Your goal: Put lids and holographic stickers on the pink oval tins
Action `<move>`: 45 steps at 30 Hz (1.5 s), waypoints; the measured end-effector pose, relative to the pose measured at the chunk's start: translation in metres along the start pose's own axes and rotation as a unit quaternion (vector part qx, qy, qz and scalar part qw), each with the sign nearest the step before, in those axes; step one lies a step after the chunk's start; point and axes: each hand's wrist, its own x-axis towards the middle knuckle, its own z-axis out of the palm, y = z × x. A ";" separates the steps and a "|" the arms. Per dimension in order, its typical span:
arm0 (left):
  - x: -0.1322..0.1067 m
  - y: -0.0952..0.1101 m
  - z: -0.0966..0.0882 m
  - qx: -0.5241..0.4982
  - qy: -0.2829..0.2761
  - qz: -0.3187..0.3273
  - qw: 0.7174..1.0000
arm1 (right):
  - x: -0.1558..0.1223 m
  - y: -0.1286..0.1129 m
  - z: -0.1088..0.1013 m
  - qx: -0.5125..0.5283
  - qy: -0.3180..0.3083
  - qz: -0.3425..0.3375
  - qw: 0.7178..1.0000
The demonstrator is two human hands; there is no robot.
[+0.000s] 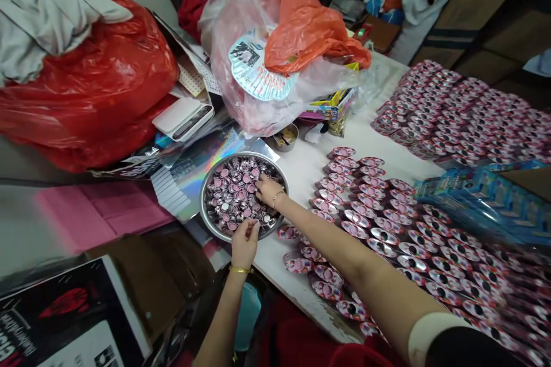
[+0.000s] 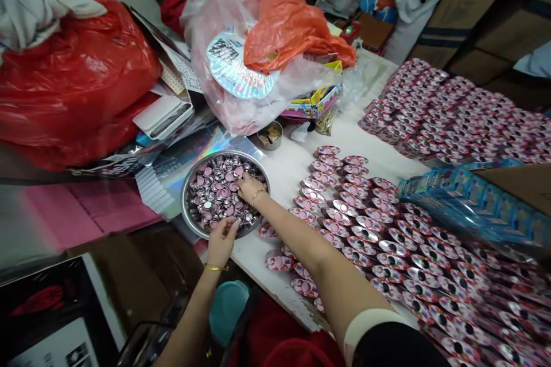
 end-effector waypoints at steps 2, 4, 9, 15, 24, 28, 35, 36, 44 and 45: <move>0.001 0.002 0.000 -0.006 -0.003 -0.002 1.000 | -0.002 -0.003 -0.001 0.161 0.063 0.040 0.984; 0.002 0.007 0.001 -0.019 0.010 0.002 1.000 | -0.007 -0.009 -0.001 0.385 0.097 0.106 0.912; 0.010 0.026 0.006 -0.037 0.081 0.034 0.995 | -0.034 -0.018 -0.005 0.764 -0.027 0.141 0.629; 0.016 0.054 -0.006 0.049 0.063 0.128 0.989 | -0.072 -0.020 -0.011 0.834 -0.026 0.199 0.514; -0.030 0.083 0.063 0.199 -0.123 0.261 0.937 | -0.176 0.015 -0.007 0.824 0.143 0.237 0.494; -0.056 0.095 0.123 0.092 -0.194 0.234 0.948 | -0.245 0.063 -0.017 0.816 0.230 0.244 0.471; -0.070 0.121 0.244 0.165 -0.287 0.149 0.932 | -0.369 0.133 -0.028 0.814 0.277 0.239 0.451; -0.069 0.128 0.260 0.215 -0.295 0.150 0.919 | -0.381 0.138 -0.028 0.813 0.276 0.242 0.452; -0.052 0.165 0.331 0.543 -0.303 0.138 0.771 | -0.398 0.163 -0.024 0.782 0.309 0.270 0.468; -0.050 0.165 0.333 0.549 -0.307 0.136 0.765 | -0.395 0.165 -0.023 0.776 0.318 0.276 0.469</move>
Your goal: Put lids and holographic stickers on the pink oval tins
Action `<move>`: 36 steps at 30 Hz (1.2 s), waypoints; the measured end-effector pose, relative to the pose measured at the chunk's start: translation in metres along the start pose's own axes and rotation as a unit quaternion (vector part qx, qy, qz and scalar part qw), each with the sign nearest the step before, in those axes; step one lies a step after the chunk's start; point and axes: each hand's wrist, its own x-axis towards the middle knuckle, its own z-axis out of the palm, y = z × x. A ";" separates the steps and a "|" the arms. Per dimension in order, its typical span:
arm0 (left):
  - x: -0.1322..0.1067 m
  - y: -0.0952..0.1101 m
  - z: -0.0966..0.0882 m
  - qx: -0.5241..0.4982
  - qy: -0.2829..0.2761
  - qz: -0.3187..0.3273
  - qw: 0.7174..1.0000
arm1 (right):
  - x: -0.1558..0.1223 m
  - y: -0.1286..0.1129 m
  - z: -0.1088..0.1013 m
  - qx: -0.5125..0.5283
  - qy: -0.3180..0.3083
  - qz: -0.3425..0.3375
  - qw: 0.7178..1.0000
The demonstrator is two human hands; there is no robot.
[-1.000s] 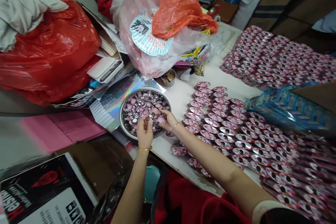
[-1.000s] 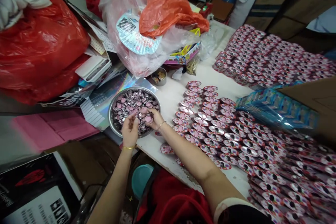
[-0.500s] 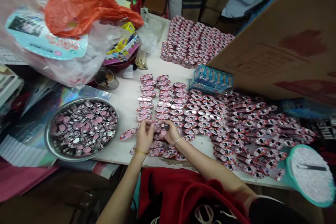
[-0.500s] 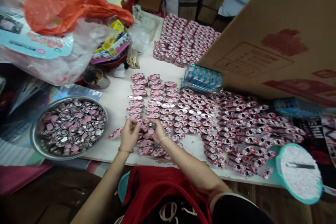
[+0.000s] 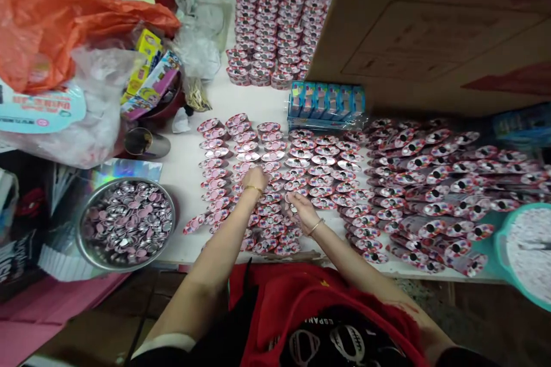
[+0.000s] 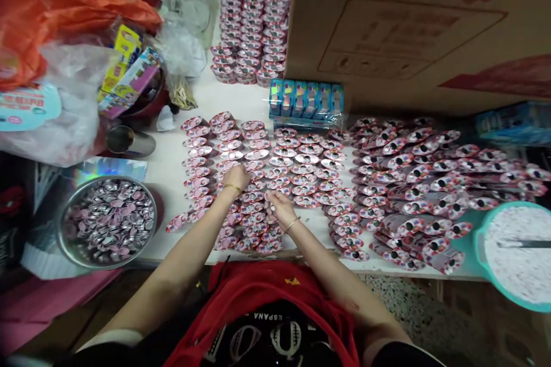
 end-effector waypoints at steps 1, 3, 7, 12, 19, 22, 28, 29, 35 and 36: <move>0.003 0.000 0.001 0.009 -0.008 -0.002 1.000 | 0.004 0.002 0.000 -0.004 0.012 -0.006 1.000; 0.008 0.000 0.002 0.027 -0.023 -0.008 0.999 | 0.010 0.006 0.002 -0.016 0.036 -0.014 0.999; 0.016 0.003 0.001 0.045 -0.036 -0.016 0.998 | 0.022 0.010 0.006 -0.058 0.081 -0.033 0.994; -0.004 0.000 0.008 -0.039 0.008 0.021 0.999 | 0.033 0.007 0.007 -0.065 0.105 -0.063 0.990; -0.067 -0.011 0.057 -0.503 0.003 0.086 0.860 | 0.028 0.017 0.010 -0.040 0.065 -0.063 0.995; -0.065 -0.012 0.057 -0.484 0.036 0.045 0.873 | 0.023 0.019 0.009 -0.021 0.025 -0.047 0.998; -0.042 -0.012 0.033 -0.185 0.081 0.024 0.979 | 0.016 0.013 -0.013 0.092 -0.058 0.004 0.994; -0.041 -0.010 0.030 -0.114 0.072 0.023 0.991 | 0.015 0.013 -0.017 0.093 -0.061 0.003 0.994; -0.035 0.004 0.019 0.071 -0.006 -0.001 0.997 | 0.012 0.017 -0.021 0.044 -0.032 -0.003 0.998; -0.031 0.005 0.017 0.078 -0.020 -0.010 0.997 | 0.012 0.018 -0.021 0.038 -0.029 -0.003 0.999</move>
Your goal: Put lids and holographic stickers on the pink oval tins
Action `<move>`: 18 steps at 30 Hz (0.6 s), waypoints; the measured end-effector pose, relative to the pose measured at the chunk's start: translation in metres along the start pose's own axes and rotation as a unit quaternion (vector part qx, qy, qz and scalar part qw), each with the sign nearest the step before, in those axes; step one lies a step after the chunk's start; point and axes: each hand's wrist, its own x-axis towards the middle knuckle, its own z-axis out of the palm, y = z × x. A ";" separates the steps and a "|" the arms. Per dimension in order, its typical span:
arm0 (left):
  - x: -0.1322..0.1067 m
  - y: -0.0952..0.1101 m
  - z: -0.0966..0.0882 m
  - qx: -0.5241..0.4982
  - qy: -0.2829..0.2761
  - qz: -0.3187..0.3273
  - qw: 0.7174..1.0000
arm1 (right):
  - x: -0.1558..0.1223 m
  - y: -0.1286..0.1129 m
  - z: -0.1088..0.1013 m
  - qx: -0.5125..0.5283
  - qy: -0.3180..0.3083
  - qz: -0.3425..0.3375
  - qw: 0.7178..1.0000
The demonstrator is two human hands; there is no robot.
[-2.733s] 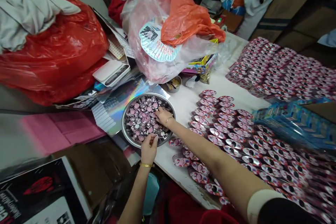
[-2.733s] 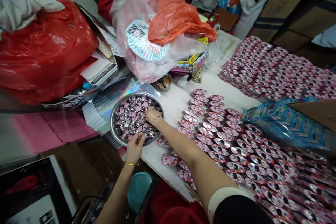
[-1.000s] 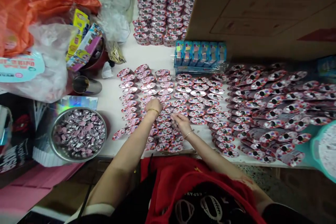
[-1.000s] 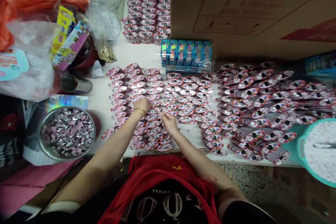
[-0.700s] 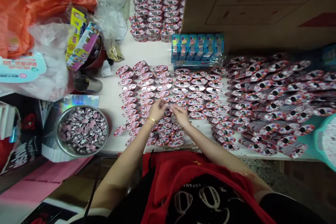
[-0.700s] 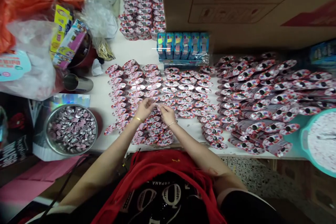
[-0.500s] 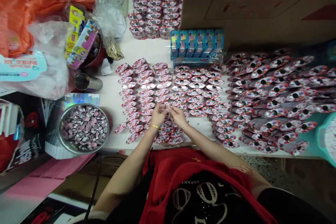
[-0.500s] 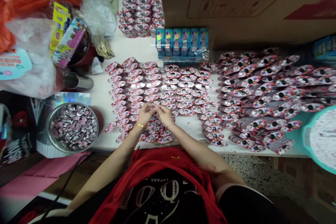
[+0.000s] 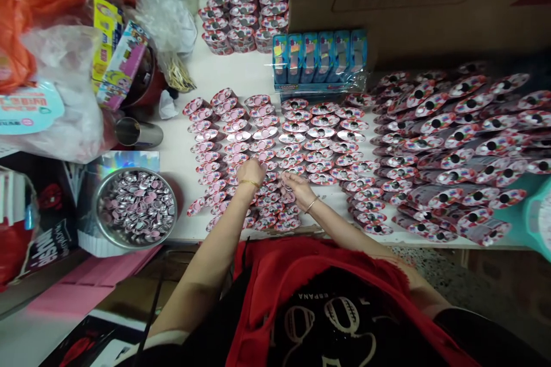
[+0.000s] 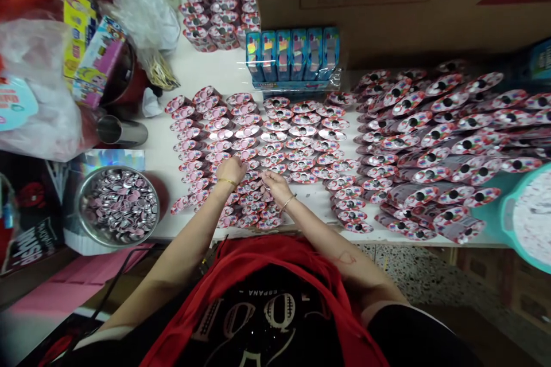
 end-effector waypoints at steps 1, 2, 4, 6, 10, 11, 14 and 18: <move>0.004 0.000 -0.002 0.004 -0.015 -0.010 1.000 | 0.000 0.001 0.000 -0.004 0.000 -0.001 1.000; 0.008 0.000 -0.004 0.004 -0.031 -0.018 0.999 | 0.000 0.001 0.001 -0.006 -0.002 -0.003 1.000; 0.017 -0.002 -0.006 0.002 -0.057 -0.029 0.998 | 0.001 0.001 0.002 -0.012 -0.009 -0.007 1.000; 0.024 -0.006 -0.007 0.000 -0.069 -0.034 0.997 | 0.002 0.002 0.003 -0.018 -0.010 -0.009 1.000; 0.028 -0.009 -0.007 0.008 -0.056 -0.033 0.998 | 0.005 0.003 0.008 -0.033 0.008 -0.012 0.999; 0.026 -0.008 -0.007 0.010 -0.050 -0.033 0.998 | 0.006 0.003 0.009 -0.035 0.012 -0.014 0.999; 0.012 -0.007 -0.004 -0.018 -0.015 -0.012 1.000 | 0.009 0.003 0.010 -0.021 0.021 -0.020 0.999; -0.026 -0.010 0.017 -0.242 0.015 0.159 0.957 | 0.007 0.005 0.011 0.001 0.012 -0.031 0.999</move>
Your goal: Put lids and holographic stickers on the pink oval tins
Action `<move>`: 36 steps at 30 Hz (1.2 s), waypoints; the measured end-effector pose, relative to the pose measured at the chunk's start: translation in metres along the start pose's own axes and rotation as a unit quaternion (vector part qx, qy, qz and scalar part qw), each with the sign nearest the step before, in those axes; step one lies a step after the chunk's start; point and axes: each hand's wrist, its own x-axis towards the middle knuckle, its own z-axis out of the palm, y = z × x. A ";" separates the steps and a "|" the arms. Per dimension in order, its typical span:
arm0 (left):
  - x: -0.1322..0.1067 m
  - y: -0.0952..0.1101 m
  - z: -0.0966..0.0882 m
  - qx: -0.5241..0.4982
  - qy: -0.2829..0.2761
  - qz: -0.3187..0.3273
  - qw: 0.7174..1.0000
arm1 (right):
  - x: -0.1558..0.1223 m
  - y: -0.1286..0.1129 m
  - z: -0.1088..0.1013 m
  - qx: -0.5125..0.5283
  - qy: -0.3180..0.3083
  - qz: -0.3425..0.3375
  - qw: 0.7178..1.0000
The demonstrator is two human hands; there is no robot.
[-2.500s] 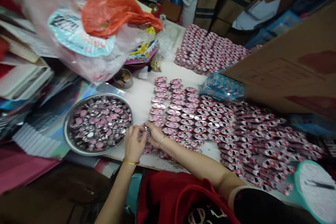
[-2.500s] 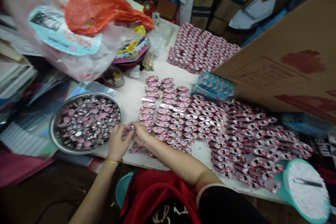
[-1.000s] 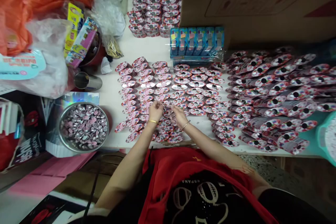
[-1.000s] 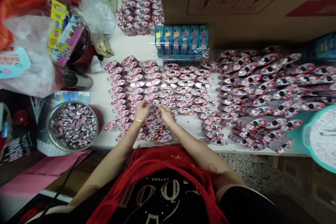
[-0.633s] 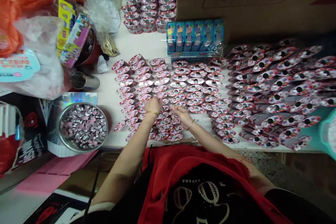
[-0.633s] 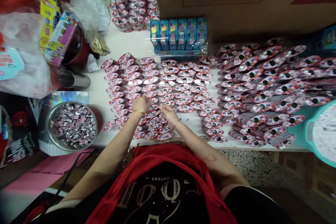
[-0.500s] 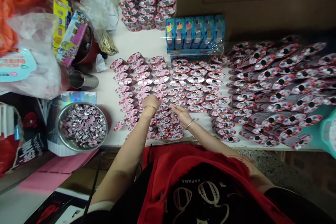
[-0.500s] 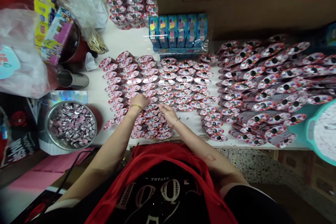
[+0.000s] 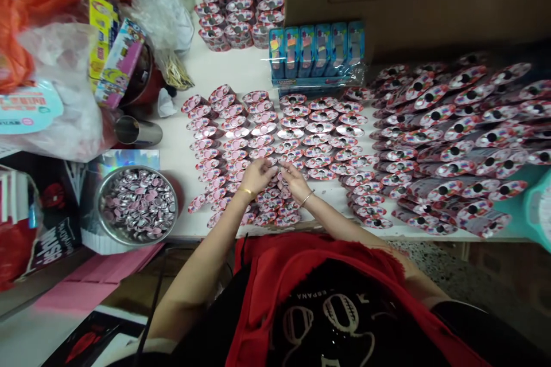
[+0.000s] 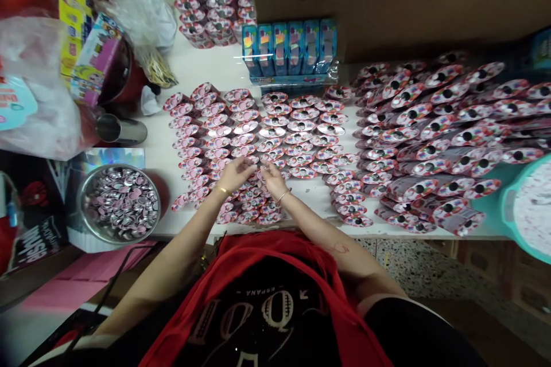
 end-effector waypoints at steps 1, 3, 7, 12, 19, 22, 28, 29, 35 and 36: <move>-0.011 -0.001 0.006 -0.052 0.005 0.044 0.998 | -0.001 0.001 0.001 0.001 -0.002 -0.001 1.000; -0.029 -0.006 0.017 -0.104 0.035 0.086 0.990 | -0.005 0.004 0.005 0.004 0.002 0.001 1.000; -0.043 -0.017 0.025 -0.135 0.105 0.021 0.985 | -0.016 0.009 0.008 0.013 0.012 0.028 0.999; -0.021 -0.026 0.012 0.029 0.088 -0.117 0.989 | -0.031 0.005 -0.007 0.053 -0.005 0.087 0.995; 0.008 -0.018 0.007 0.215 -0.019 -0.183 0.959 | -0.041 0.000 -0.013 0.038 -0.034 0.110 0.993; 0.011 -0.015 0.008 0.258 -0.037 -0.178 0.949 | -0.039 0.002 -0.009 0.048 -0.031 0.127 0.990; -0.007 -0.010 0.005 0.228 -0.008 -0.144 0.963 | -0.036 0.008 -0.003 0.058 0.017 0.163 0.985; -0.016 -0.009 0.006 0.194 0.006 -0.113 0.974 | -0.037 0.009 -0.002 0.060 0.032 0.168 0.983; -0.083 -0.009 0.031 -0.007 0.053 0.121 0.991 | -0.044 0.023 0.013 0.051 0.054 0.174 0.982; -0.089 -0.010 0.036 -0.007 0.070 0.112 0.991 | -0.045 0.026 0.017 0.046 0.047 0.169 0.983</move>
